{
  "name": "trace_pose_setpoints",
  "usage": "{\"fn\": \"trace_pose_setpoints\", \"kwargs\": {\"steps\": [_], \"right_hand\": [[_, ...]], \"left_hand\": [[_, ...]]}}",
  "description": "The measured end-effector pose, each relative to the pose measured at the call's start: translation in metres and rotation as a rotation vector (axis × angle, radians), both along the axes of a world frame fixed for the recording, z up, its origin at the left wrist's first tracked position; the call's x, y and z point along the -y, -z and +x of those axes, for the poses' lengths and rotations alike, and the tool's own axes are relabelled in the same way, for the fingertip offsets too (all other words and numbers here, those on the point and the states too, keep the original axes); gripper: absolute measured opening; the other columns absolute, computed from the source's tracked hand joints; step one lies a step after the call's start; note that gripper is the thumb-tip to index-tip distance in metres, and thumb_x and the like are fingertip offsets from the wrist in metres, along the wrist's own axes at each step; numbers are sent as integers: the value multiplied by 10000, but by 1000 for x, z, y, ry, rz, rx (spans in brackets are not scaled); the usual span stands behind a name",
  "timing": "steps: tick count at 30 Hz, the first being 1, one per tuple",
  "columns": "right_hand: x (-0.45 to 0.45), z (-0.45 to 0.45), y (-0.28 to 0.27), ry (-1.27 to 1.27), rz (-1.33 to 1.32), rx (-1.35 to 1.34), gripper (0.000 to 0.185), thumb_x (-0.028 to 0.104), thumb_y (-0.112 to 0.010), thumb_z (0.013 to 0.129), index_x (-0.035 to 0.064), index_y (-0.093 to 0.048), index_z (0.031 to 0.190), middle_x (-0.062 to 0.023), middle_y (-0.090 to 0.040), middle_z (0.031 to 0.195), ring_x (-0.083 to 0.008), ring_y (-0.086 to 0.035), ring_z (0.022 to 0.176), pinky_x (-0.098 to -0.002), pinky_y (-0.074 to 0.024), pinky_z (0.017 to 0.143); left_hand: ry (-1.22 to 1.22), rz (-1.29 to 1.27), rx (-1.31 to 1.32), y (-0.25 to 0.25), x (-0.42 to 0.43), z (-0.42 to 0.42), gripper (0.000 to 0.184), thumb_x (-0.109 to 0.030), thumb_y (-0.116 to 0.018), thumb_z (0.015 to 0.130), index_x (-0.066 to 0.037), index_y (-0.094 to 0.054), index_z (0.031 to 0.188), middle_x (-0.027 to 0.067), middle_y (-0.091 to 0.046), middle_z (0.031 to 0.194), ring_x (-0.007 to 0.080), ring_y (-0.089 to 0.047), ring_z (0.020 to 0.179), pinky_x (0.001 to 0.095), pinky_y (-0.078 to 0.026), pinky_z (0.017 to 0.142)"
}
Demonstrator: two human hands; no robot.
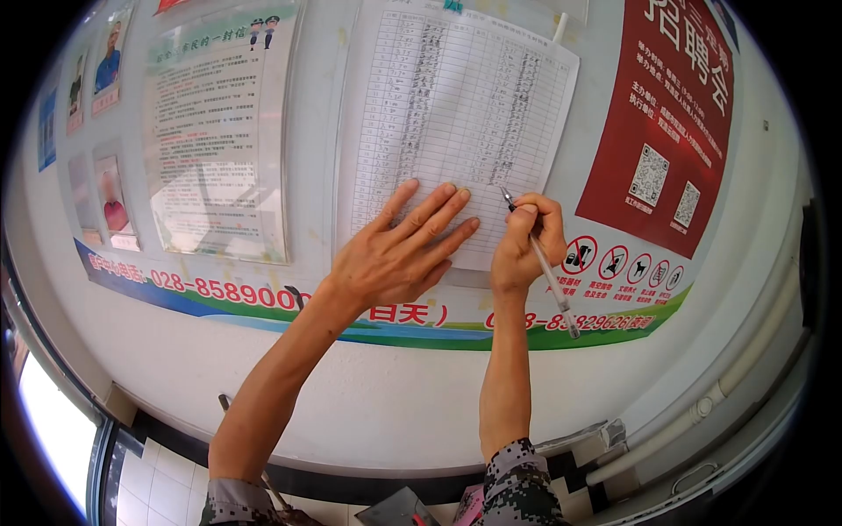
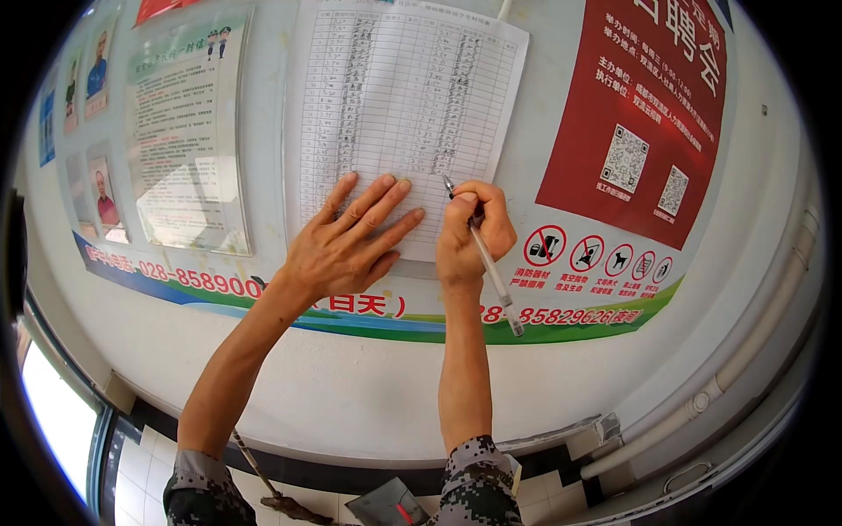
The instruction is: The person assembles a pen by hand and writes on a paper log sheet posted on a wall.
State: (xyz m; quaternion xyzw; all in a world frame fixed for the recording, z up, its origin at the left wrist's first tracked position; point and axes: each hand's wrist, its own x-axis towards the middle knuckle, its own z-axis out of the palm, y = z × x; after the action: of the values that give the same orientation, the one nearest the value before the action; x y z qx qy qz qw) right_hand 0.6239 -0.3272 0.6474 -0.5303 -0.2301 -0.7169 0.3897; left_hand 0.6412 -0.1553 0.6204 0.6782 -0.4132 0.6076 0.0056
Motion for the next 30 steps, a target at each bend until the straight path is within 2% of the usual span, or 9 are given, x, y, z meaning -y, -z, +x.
{"fn": "trace_pose_setpoints", "kwargs": {"steps": [16, 30], "right_hand": [[2, 2, 0, 32, -19, -2, 73, 2, -544, 890, 2, -596, 840, -28, -586, 677, -69, -454, 521, -232, -369, 488], [1, 1, 0, 17, 2, 0, 82, -1, -534, 879, 3, -596, 825, -13, -562, 652, -54, -430, 514, -228, -343, 473]], "left_hand": [[-12, 11, -15, 1, 0, 1, 635, -353, -689, 808, -246, -522, 1411, 68, -389, 1546, 218, -355, 1434, 481, -194, 1221], [-22, 6, -14, 1, 1, 1, 643, -347, -700, 797, -251, -526, 1409, 61, -394, 1544, 213, -358, 1431, 478, -205, 1219]]}}
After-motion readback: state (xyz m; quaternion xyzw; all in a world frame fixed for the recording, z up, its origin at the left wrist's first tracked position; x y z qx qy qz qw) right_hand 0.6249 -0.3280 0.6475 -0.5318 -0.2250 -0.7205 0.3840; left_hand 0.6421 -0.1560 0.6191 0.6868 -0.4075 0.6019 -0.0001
